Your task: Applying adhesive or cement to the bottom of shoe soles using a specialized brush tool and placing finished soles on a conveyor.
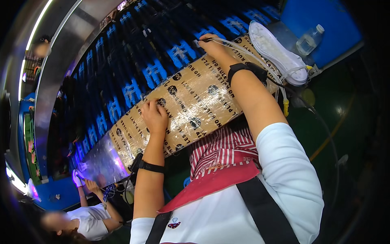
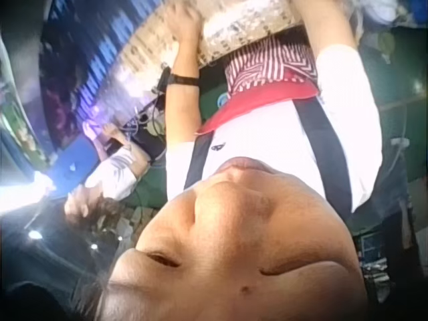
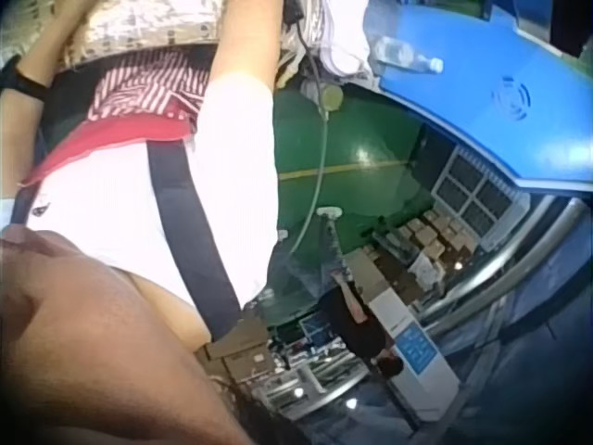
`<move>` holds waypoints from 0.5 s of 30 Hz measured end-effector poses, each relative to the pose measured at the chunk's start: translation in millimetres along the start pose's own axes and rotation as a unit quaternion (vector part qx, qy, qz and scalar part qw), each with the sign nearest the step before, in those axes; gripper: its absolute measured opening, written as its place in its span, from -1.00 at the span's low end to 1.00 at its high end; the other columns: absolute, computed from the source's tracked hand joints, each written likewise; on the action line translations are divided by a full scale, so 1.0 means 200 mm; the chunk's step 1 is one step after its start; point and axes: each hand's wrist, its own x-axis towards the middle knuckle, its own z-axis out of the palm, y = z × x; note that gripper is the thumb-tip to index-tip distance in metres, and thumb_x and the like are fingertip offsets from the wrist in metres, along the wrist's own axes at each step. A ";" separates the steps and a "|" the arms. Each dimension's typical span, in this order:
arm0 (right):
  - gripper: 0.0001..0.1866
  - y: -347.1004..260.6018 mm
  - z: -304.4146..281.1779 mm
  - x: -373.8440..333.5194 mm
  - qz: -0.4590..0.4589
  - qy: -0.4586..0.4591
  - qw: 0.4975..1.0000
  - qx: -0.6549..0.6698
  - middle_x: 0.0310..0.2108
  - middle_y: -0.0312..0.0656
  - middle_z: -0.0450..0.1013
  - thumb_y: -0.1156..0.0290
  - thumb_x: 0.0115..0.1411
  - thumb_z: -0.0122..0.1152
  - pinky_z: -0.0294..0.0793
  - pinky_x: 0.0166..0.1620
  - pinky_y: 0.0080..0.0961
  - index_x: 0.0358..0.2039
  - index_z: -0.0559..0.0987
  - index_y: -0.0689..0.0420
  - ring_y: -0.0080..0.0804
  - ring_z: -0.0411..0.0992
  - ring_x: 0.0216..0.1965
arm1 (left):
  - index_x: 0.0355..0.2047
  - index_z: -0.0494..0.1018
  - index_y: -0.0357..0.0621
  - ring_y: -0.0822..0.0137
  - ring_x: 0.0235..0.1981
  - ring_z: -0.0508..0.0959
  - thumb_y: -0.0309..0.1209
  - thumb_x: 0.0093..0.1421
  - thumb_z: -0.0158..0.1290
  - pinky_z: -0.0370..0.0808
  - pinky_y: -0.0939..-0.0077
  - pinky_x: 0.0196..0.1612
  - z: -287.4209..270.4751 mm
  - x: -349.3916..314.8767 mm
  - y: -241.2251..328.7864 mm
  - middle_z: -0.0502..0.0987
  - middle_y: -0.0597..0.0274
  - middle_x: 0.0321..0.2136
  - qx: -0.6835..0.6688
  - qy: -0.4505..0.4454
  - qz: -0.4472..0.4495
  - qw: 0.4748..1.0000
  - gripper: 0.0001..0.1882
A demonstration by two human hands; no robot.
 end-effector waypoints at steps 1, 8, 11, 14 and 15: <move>-0.72 0.02 0.01 0.00 -0.049 0.037 0.997 -0.040 -0.17 -0.11 0.41 0.27 0.01 0.25 0.39 -0.08 -0.43 -0.26 0.57 0.11 -0.31 0.42 -0.18 | -0.24 0.44 -0.14 0.05 -0.13 0.33 -0.46 0.02 -0.05 0.24 0.19 -0.04 0.00 0.00 0.00 0.38 0.03 -0.21 0.004 0.004 0.002 1.000 -0.74; -0.77 0.06 -0.02 0.05 -0.105 0.063 0.991 -0.056 -0.28 -0.21 0.47 0.31 0.01 0.24 0.36 -0.12 -0.50 -0.31 0.58 0.12 -0.39 0.40 -0.23 | -0.24 0.44 -0.13 0.04 -0.14 0.33 -0.45 0.02 -0.05 0.25 0.19 -0.06 0.02 0.01 0.00 0.38 0.02 -0.23 0.011 0.019 0.012 1.000 -0.75; -0.77 0.05 -0.02 0.03 -0.095 0.057 0.992 -0.054 -0.28 -0.20 0.47 0.32 0.01 0.24 0.36 -0.12 -0.49 -0.32 0.59 0.12 -0.39 0.41 -0.22 | -0.24 0.44 -0.14 0.03 -0.14 0.33 -0.46 0.02 -0.05 0.26 0.19 -0.07 -0.01 0.00 0.00 0.38 0.02 -0.23 0.007 0.009 0.007 1.000 -0.75; -0.78 0.04 0.00 0.03 -0.093 0.068 0.992 -0.052 -0.29 -0.20 0.47 0.33 0.00 0.24 0.37 -0.11 -0.49 -0.32 0.59 0.13 -0.38 0.42 -0.22 | -0.25 0.44 -0.14 0.03 -0.15 0.33 -0.47 0.02 -0.05 0.26 0.19 -0.07 -0.01 0.00 0.01 0.38 0.02 -0.23 0.005 0.011 0.008 1.000 -0.76; -0.78 0.05 0.00 0.03 -0.100 0.082 0.990 -0.062 -0.29 -0.19 0.48 0.34 0.00 0.24 0.37 -0.10 -0.49 -0.32 0.59 0.13 -0.37 0.42 -0.21 | -0.25 0.44 -0.14 0.03 -0.15 0.33 -0.47 0.02 -0.05 0.26 0.19 -0.07 -0.01 0.00 0.00 0.38 0.02 -0.23 0.004 0.011 0.009 1.000 -0.76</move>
